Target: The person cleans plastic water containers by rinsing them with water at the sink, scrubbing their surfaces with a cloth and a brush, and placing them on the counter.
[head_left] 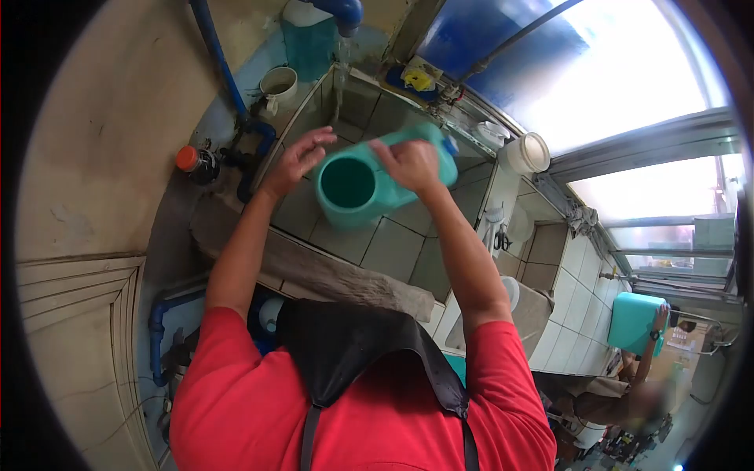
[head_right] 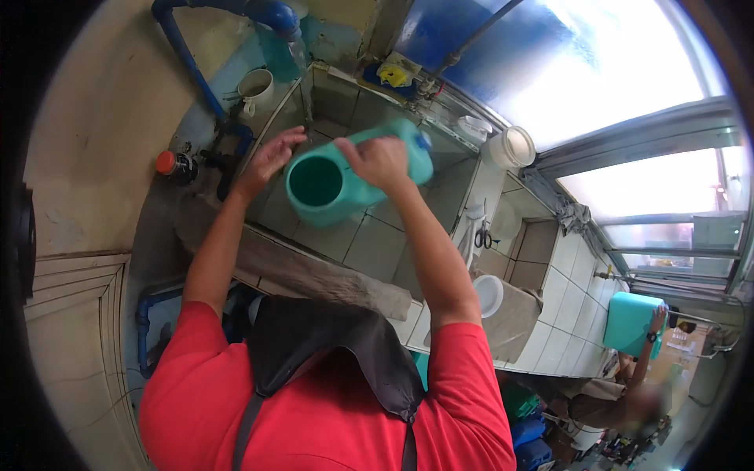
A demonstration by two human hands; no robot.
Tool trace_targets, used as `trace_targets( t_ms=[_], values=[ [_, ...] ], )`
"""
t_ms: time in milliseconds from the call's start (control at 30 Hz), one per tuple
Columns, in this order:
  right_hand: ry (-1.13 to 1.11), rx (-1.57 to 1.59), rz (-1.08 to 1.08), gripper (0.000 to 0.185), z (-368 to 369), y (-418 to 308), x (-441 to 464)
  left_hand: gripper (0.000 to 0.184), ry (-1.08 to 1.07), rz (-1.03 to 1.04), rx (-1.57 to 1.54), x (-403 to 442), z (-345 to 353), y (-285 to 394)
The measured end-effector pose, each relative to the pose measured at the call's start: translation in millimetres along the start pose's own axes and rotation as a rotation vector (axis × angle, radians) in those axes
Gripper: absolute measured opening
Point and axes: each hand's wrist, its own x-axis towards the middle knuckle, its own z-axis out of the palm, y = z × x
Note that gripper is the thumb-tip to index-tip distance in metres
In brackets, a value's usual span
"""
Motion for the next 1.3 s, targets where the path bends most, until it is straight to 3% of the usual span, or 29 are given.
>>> trace_targets(
  t_ms=[33, 100, 167, 200, 267, 300, 367, 400, 467, 500, 567, 700, 800, 900, 933, 1000, 1067, 1100, 1167, 1233, 1300],
  values=[
    [-0.037, 0.037, -0.104, 0.068, 9, -5, 13, 0.045, -0.05, 0.125, 0.129, -10, 2, 2],
    [-0.082, 0.079, -0.214, 0.068, 25, -21, 37, 0.039, -0.009, 0.158, 0.168, -26, 18, 7],
    [-0.267, 0.375, -0.038, 0.06, 32, -43, 65, 0.034, 0.035, 0.193, 0.212, -39, 40, 6],
    [-0.273, 0.377, -0.045, 0.06, 33, -52, 81, 0.033, 0.118, 0.198, 0.269, -45, 54, -4],
    [-0.242, 0.777, 0.047, 0.043, 29, -67, 111, 0.032, 0.202, 0.199, 0.328, -53, 77, -3],
    [-0.245, 0.779, 0.045, 0.043, 23, -72, 125, 0.031, 0.292, 0.144, 0.355, -55, 88, 3],
    [-0.297, 1.532, 0.396, 0.024, 11, -79, 146, 0.03, 0.381, 0.089, 0.384, -60, 110, 12],
    [-0.297, 1.534, 0.393, 0.024, 4, -79, 151, 0.032, 0.444, 0.071, 0.473, -62, 120, 17],
    [-0.643, 1.18, 0.164, 0.025, -5, -72, 155, 0.035, 0.5, 0.051, 0.563, -67, 132, 23],
    [-0.636, 1.182, 0.167, 0.025, -4, -73, 155, 0.04, 0.476, 0.034, 0.586, -68, 135, 26],
    [-0.581, -0.201, -0.15, 0.037, 10, -71, 155, 0.046, 0.432, 0.03, 0.607, -69, 139, 32],
    [-0.404, -0.019, -0.21, 0.034, 57, -26, 125, 0.057, 0.252, -0.016, 0.62, -64, 129, 31],
    [-0.316, 0.109, 0.01, 0.033, 40, 2, 93, 0.058, -0.015, -0.076, 0.524, -50, 101, 31],
    [-0.102, 0.104, 0.23, 0.032, 14, 36, 58, 0.04, -0.201, -0.09, 0.517, -15, 45, 44],
    [-0.061, 0.072, 0.376, 0.032, 2, 46, 43, 0.035, -0.195, -0.072, 0.583, -3, 32, 41],
    [0.006, 0.025, 0.564, 0.033, -20, 60, 9, 0.022, 0.145, -0.351, 0.85, 20, 28, 78],
    [0.005, 0.073, 0.556, 0.038, -33, 64, -31, 0.037, 0.376, -0.141, 1.034, 45, 7, 45],
    [-0.016, 0.139, 0.508, 0.041, -38, 63, -52, 0.037, 0.37, -0.138, 1.038, 57, 12, 39],
    [-0.143, 0.217, 0.627, 0.041, -58, 49, -87, 0.06, 0.434, -0.009, 1.06, 77, 30, 34],
    [0.225, 0.035, 0.524, 0.028, -39, 67, -133, 0.068, 0.459, -0.092, 1.118, 91, 50, 39],
    [0.386, -0.223, 0.628, 0.019, -41, 79, -171, 0.076, 0.491, -0.188, 1.184, 101, 55, 35]
  ],
)
